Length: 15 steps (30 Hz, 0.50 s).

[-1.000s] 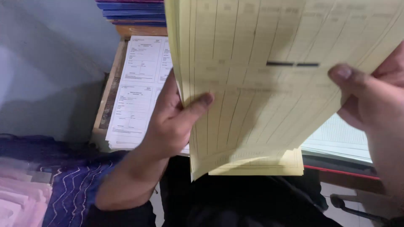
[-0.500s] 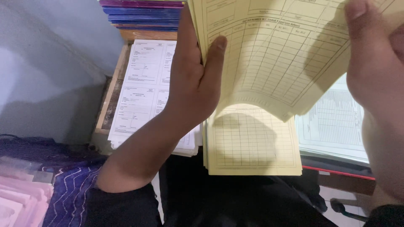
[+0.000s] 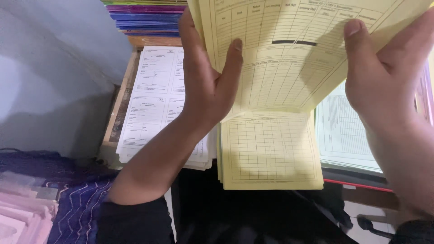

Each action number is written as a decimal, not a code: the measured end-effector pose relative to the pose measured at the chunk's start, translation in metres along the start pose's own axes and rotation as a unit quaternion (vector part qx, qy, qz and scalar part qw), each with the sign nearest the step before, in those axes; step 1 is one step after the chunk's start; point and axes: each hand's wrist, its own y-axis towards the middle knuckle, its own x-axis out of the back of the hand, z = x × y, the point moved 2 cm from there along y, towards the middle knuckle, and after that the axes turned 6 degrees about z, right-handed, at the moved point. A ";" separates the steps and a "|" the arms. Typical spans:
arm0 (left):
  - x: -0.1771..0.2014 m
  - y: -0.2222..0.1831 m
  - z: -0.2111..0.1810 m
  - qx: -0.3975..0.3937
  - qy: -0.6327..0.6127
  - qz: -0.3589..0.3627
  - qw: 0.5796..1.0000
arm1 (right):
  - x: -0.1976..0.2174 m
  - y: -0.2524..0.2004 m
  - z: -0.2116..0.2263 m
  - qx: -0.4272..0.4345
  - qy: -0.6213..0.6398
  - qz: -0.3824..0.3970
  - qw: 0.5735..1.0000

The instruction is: Sorting and organizing printed forms into different stacks on a desk

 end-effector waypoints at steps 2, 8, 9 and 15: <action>-0.001 -0.003 0.006 0.007 -0.011 -0.006 1.000 | 0.001 0.000 0.002 0.017 -0.031 -0.003 0.999; -0.001 0.005 -0.001 0.010 -0.022 -0.007 1.000 | 0.000 -0.003 -0.003 0.042 -0.075 -0.017 0.996; -0.001 0.007 0.000 0.003 -0.037 -0.004 0.999 | 0.001 -0.002 -0.009 0.044 -0.062 -0.026 0.997; 0.001 -0.006 0.027 0.031 0.016 0.005 0.999 | 0.008 -0.001 -0.007 0.029 -0.106 0.006 0.994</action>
